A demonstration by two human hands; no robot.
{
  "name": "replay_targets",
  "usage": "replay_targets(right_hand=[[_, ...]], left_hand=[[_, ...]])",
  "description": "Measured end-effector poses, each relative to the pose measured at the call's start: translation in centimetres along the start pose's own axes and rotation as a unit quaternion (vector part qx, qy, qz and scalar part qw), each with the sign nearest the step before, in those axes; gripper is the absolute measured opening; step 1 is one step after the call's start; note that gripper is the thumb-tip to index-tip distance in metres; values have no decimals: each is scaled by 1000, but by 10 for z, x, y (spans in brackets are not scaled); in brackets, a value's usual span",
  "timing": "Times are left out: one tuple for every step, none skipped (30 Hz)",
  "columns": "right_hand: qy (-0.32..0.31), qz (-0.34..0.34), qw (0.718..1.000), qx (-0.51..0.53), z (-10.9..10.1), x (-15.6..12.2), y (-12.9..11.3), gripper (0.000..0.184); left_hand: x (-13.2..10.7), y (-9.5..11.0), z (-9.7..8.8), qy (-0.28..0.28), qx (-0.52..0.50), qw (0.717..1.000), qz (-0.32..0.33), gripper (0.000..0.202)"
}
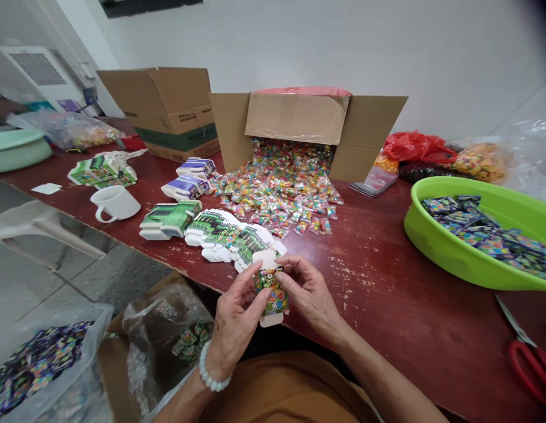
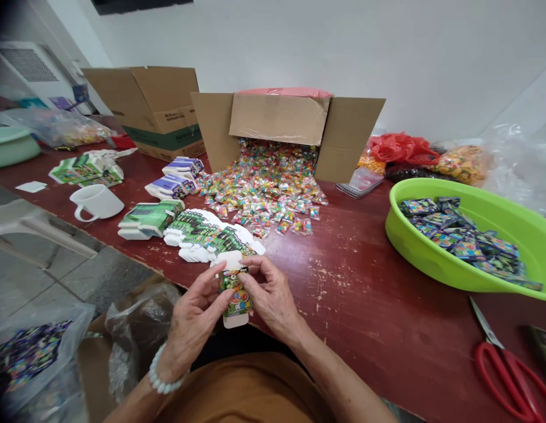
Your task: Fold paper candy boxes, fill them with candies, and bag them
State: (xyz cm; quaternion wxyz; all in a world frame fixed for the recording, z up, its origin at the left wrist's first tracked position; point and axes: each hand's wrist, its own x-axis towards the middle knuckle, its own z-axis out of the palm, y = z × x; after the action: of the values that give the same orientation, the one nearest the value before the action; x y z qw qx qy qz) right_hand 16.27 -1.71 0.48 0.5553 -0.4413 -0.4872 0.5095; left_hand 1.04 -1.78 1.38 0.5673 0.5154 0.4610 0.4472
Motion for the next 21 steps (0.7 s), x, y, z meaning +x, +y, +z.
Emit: replay_targets(right_hand=[[-5,2,1000,-16,-1,0,1,21],[-12,7,999,-34,-2,1,2,21],[-20,12,998,-50,-4,1,2,22],[-26,17,998,-58,-6,2,2,24],[-33,21,997,-60,-8,4,2,27],[-39,24,997,-56,-9,5,1,28],[-48,29,997,-49,-11,6,1,30],[-61,36,997,-42,-11,7,0,30],[-72,44,996,-34,-12,7,-1,31],[-82,55,995,-23,-12,7,-1,31],[-84,64,994,-6,-11,7,-1,30],[-78,68,995,14,-10,6,-1,29],[-59,67,995,31,-9,5,-1,31],[-34,59,997,41,-8,4,-1,33],[-10,44,998,38,-8,3,-1,32],[5,23,1000,19,-8,3,-1,28],[8,0,1000,-11,-9,3,-1,21],[-4,-16,999,-42,-10,3,-1,17],[-24,-23,997,-65,-11,4,-1,18],[-44,-16,996,-77,-12,5,-1,20],[-54,0,996,-72,-14,7,-1,22]], left_hand=[[2,0,-2,-14,-9,1000,-10,44],[4,0,-4,-27,-18,999,-21,38],[5,1,-5,-39,-29,998,-30,32],[6,1,-6,-47,-41,997,-39,27],[7,1,-7,-53,-57,996,-47,25],[8,1,-7,-58,-74,994,-55,23],[8,1,-7,-61,-91,992,-63,22],[8,1,-7,-66,-105,990,-71,21],[8,0,-7,-71,-115,988,-78,20],[8,0,-7,-76,-121,986,-83,19],[8,0,-7,-79,-126,985,-86,18],[8,0,-7,-81,-129,985,-86,18],[8,0,-8,-81,-131,984,-85,17],[7,0,-8,-80,-131,985,-83,17],[7,1,-8,-78,-130,985,-81,18],[7,2,-8,-76,-129,986,-78,18],[7,3,-8,-73,-125,987,-75,19],[6,3,-8,-70,-121,988,-71,20],[6,3,-8,-68,-115,989,-66,20],[6,2,-8,-69,-107,990,-62,21],[6,1,-8,-71,-95,991,-57,21]])
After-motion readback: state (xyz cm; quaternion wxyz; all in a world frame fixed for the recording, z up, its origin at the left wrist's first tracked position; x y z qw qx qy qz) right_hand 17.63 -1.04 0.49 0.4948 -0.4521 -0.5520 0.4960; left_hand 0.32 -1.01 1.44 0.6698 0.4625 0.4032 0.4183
